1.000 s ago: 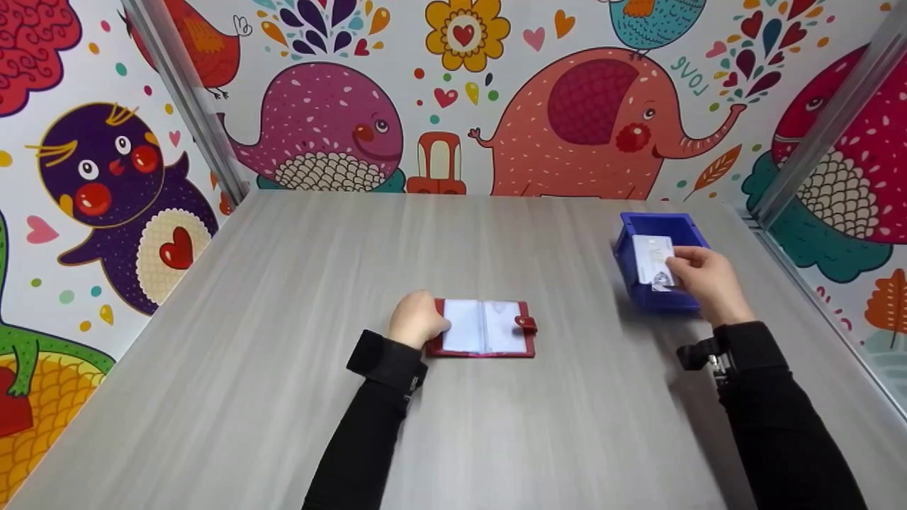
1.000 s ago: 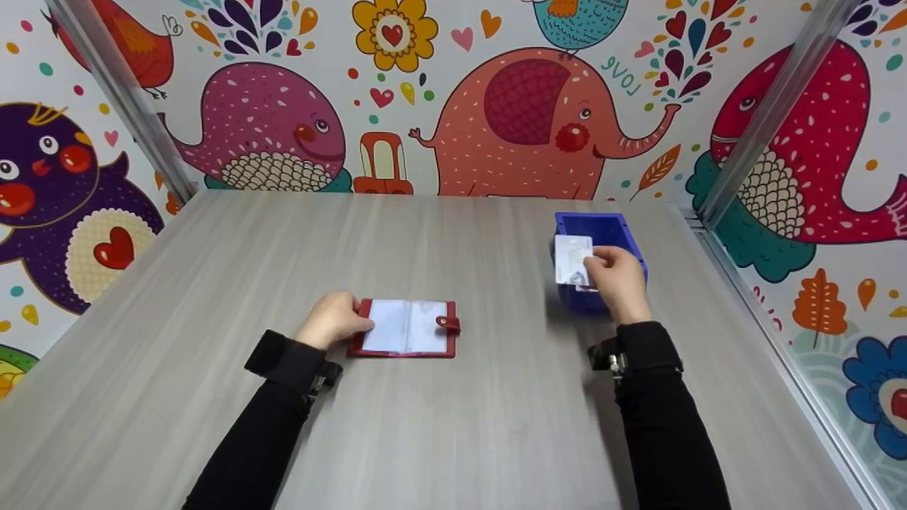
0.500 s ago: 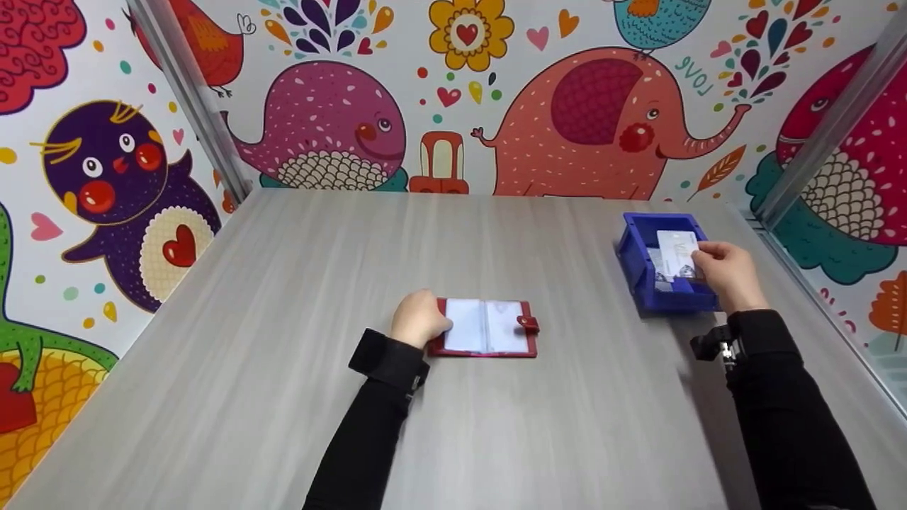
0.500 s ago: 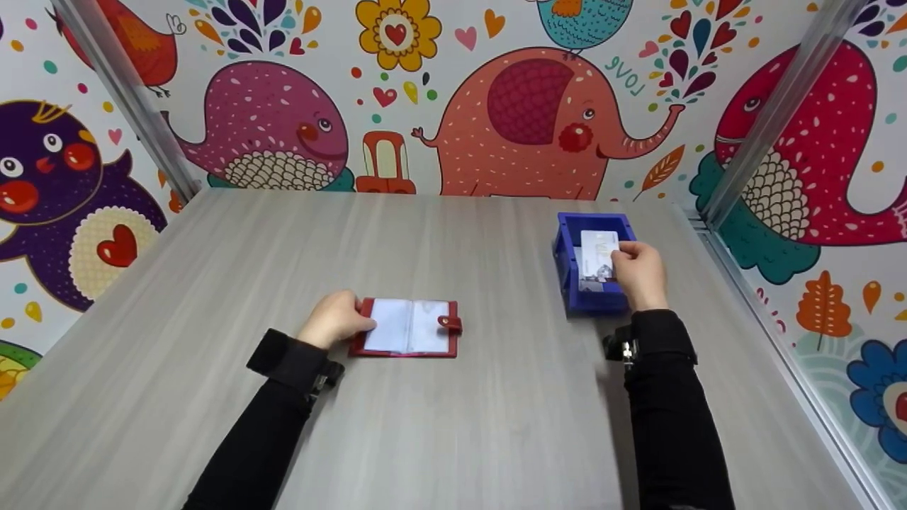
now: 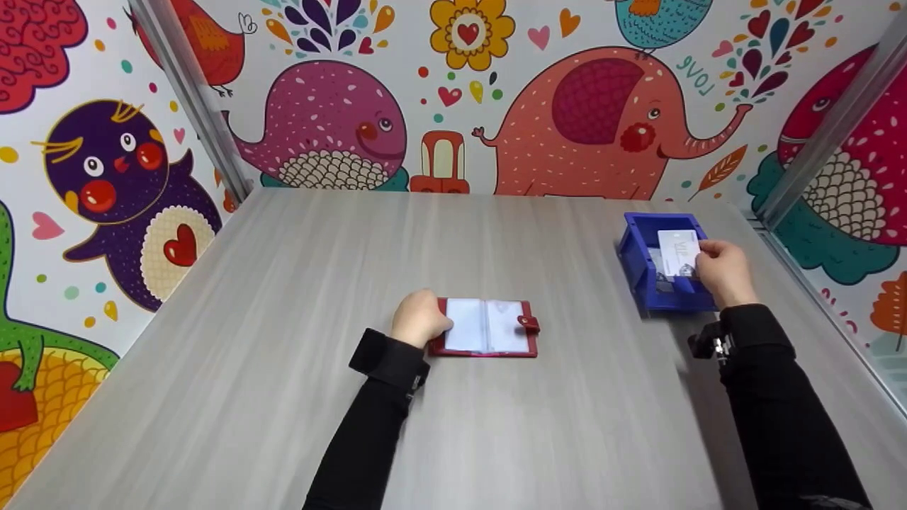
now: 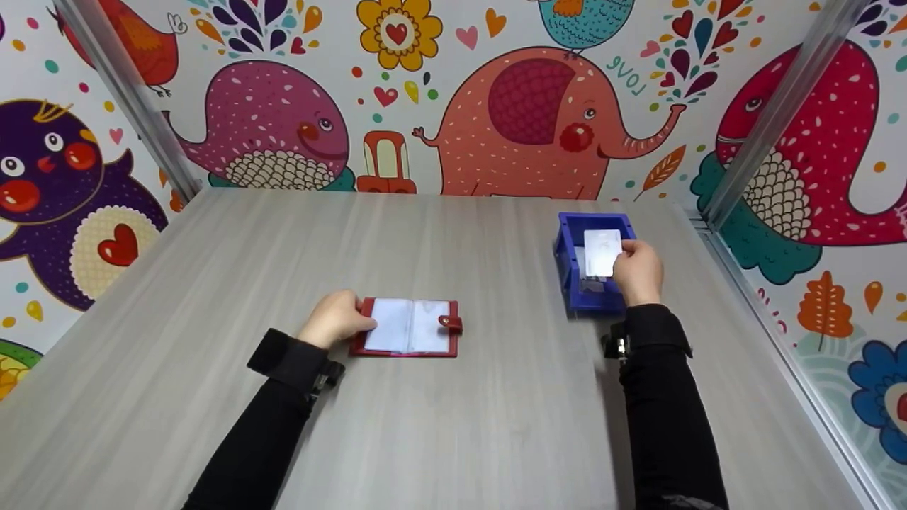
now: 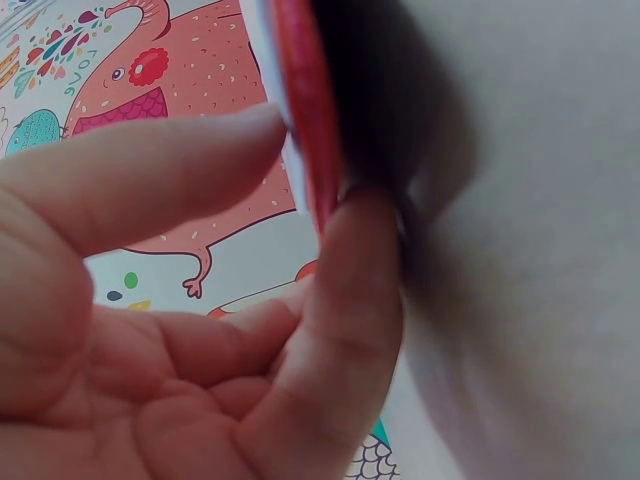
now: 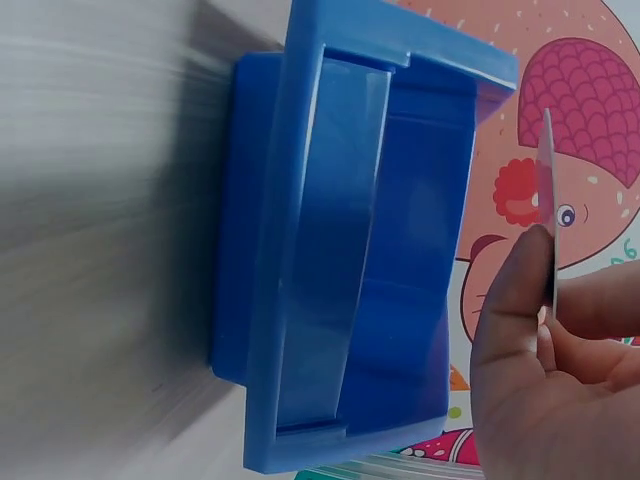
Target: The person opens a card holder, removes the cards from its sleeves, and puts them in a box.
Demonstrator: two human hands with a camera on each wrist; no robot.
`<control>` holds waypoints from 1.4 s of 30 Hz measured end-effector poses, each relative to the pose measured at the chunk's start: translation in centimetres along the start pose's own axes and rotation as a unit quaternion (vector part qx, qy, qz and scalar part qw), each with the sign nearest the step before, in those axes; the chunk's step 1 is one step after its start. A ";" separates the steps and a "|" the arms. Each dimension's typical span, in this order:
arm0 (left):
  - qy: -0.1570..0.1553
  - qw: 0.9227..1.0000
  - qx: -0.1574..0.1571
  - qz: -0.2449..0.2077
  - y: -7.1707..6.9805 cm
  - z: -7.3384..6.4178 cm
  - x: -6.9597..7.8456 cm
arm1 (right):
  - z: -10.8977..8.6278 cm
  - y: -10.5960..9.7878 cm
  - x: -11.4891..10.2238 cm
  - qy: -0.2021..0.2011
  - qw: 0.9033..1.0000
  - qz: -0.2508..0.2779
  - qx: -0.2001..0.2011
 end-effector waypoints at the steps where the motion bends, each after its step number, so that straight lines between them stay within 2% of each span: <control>1: 0.000 1.000 0.000 0.001 0.0 0.0 0.0 | 0.0 0.1 0.0 -0.002 1.000 -0.002 0.002; 10: 0.002 1.000 0.004 0.006 -0.1 -0.1 0.2 | 0.0 0.2 0.1 -0.015 1.000 -0.017 0.005; 22: 0.011 1.000 0.008 0.005 -0.1 -0.1 0.2 | 0.0 1.2 0.0 -0.018 1.000 -0.007 -0.009; 29: 0.020 1.000 0.017 0.008 -0.1 -0.1 0.1 | -0.9 1.8 -0.8 -0.027 0.999 0.011 -0.041; 35: 0.015 1.000 0.011 0.007 -0.2 0.0 0.2 | -1.6 2.3 -2.0 -0.019 0.999 0.011 -0.049; 38: 0.011 1.000 0.005 0.005 -0.1 0.0 0.1 | -2.2 2.6 -2.6 -0.036 0.998 0.009 -0.056; 42: 0.012 1.000 0.004 0.004 -0.2 0.0 0.1 | -3.4 3.3 -3.5 -0.082 0.994 0.009 -0.072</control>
Point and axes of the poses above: each hand's wrist, its own z-axis towards the middle knuckle, its own y-axis out of the palm, x = y × z, the point moved 4 cm from there along z, towards the middle knuckle, and after that the axes turned 12 degrees about z, right-handed, at the moved point
